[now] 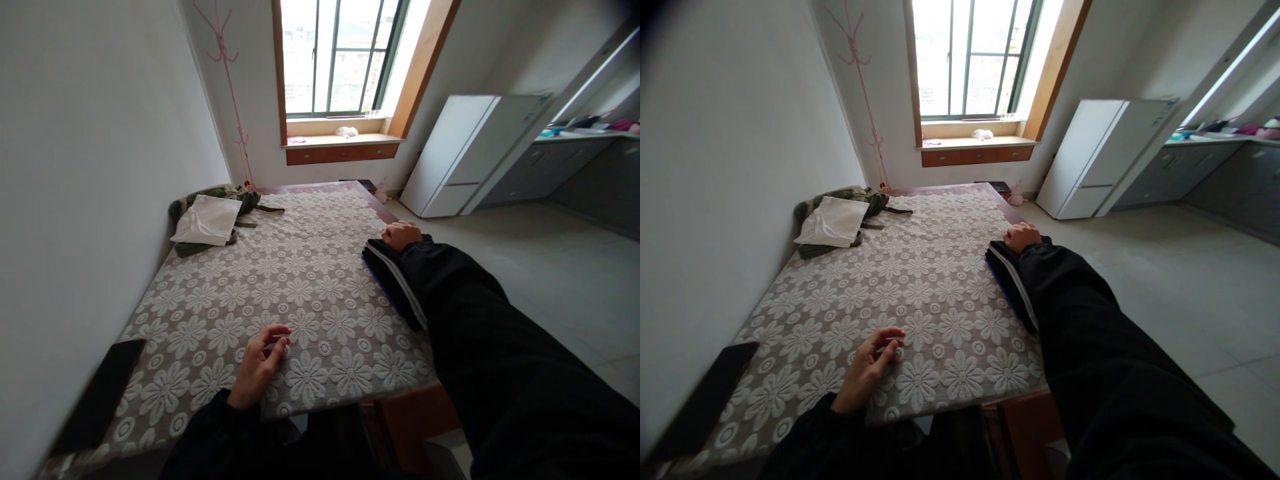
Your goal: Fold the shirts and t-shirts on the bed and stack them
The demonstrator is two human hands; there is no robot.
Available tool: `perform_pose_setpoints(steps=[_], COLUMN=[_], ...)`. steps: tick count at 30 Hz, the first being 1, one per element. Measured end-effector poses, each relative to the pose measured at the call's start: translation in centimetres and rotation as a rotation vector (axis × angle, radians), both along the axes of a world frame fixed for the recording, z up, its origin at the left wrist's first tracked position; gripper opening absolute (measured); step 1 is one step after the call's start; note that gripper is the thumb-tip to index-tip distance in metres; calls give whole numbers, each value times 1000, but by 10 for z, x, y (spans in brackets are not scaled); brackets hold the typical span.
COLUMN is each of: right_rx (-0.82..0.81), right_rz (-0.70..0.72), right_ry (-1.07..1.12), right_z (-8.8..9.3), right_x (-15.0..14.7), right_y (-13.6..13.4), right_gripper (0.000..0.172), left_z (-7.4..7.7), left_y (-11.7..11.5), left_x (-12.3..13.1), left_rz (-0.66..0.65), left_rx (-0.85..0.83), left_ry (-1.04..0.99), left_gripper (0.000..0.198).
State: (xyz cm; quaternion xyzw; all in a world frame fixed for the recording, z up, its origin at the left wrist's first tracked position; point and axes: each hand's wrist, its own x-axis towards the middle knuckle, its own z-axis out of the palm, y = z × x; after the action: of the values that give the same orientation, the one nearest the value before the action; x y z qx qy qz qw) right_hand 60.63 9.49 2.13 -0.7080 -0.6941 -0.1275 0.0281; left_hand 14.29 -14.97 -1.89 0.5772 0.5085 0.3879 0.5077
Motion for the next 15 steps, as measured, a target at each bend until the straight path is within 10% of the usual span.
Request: perform_pose_setpoints(steps=[15], right_rx=[-249], right_rz=[-88], right_ry=[82], right_z=[7], right_x=[-10], right_y=[-3], right_gripper=[51], left_z=[2], left_y=[-1], left_x=[1], left_rz=[4], left_rx=[-2], left_ry=[13], left_gripper=[30])
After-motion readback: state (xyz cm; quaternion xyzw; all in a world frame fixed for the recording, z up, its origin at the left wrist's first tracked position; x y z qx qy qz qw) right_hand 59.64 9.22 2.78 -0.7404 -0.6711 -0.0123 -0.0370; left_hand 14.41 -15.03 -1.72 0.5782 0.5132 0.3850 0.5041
